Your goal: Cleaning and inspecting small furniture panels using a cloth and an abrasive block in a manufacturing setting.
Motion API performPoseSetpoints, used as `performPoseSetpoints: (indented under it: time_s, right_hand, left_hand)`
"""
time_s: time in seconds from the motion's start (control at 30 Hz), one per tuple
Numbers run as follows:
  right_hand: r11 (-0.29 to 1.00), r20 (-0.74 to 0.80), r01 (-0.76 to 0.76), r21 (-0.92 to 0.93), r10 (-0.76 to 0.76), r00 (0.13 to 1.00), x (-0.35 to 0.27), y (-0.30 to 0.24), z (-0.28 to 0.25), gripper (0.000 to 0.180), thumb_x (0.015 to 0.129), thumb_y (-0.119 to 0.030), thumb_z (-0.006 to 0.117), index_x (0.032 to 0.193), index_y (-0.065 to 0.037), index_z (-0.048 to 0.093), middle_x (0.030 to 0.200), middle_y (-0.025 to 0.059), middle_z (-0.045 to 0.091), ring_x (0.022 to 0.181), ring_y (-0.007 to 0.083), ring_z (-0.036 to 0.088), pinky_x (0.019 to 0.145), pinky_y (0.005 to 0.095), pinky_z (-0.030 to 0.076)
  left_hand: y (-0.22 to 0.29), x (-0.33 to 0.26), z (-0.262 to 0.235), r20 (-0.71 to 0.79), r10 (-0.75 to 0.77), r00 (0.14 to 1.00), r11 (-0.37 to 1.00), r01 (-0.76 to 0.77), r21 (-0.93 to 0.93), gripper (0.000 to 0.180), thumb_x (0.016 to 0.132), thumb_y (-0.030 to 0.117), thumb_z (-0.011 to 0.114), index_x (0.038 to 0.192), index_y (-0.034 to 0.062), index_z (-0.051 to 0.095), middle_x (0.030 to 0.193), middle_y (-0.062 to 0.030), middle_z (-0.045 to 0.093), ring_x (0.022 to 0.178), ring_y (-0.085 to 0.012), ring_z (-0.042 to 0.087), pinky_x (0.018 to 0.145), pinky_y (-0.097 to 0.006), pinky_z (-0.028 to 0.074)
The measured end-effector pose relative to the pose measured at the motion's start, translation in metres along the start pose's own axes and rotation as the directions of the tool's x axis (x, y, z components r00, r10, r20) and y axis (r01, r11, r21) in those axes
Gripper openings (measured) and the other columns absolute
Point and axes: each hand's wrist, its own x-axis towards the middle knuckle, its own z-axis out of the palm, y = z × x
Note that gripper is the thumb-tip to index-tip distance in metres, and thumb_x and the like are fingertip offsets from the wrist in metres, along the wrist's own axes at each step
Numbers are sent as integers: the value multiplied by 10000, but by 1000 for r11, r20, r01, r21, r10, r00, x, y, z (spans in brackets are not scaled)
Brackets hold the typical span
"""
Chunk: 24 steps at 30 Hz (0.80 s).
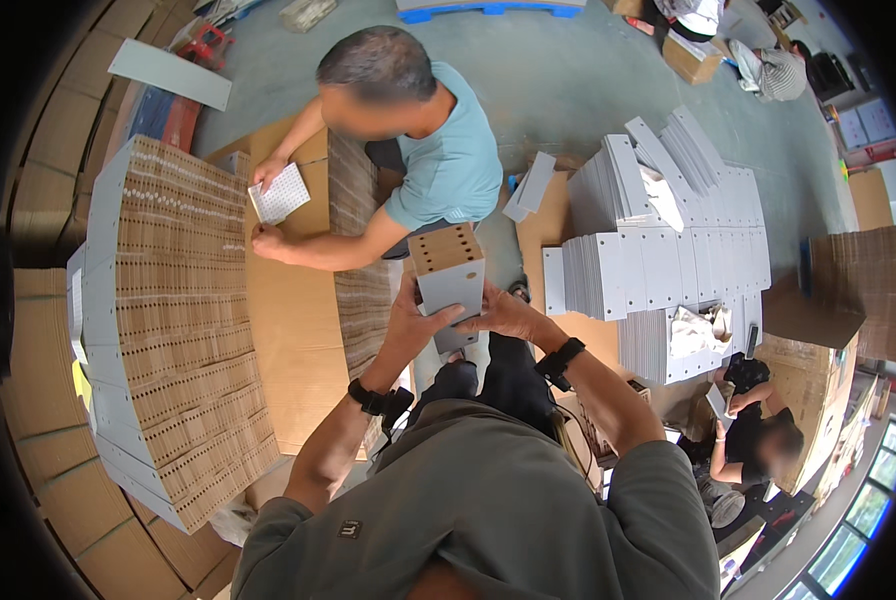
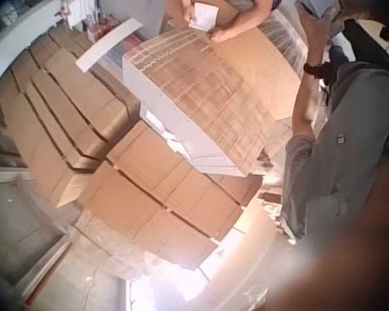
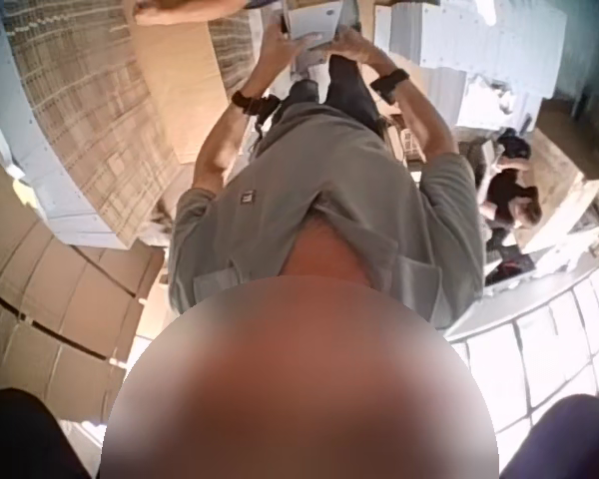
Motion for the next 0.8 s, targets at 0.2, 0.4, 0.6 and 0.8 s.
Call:
performPoseSetpoints:
  time_s: [0.2,0.4,0.6,0.8]
  right_hand:
    - [979,-136,164,120,-148,980,-29,-6,-67,865,781,-2,808,1489,-84,318,1370,61,532,1274,195,504,1040,353,446]
    - [975,-365,224,-6,-210,907,-68,-12,-111,874,805,-358,830,1468,-51,349,1337,126,519,1281,237,475,1067,393,403]
    - [967,-412,132,216,-32,911,-99,-25,-151,921,804,-421,811,1461,19,338,1343,170,513,1257,253,488,1057,382,403]
    - [898,-523,191,395,50,851,-102,-46,-188,894,769,-428,840,1410,26,413,1288,153,546,1204,255,511,1027,366,415]
  left_hand:
    - [9,67,57,202,68,977,989,-93,115,680,744,226,866,1244,24,453,1147,-118,603,1072,-175,591,905,-343,499]
    - [3,121,133,139,-180,974,982,187,-38,776,796,385,829,1265,-70,410,1172,-172,575,1078,-217,592,910,-369,498]
    - [9,171,173,191,-506,841,835,533,-138,783,824,505,761,1332,-1,446,1245,-115,565,1131,-207,575,940,-374,473]
    - [-2,190,158,182,-488,854,871,464,160,657,920,512,643,1361,56,474,1198,-80,617,1112,-182,591,912,-375,474]
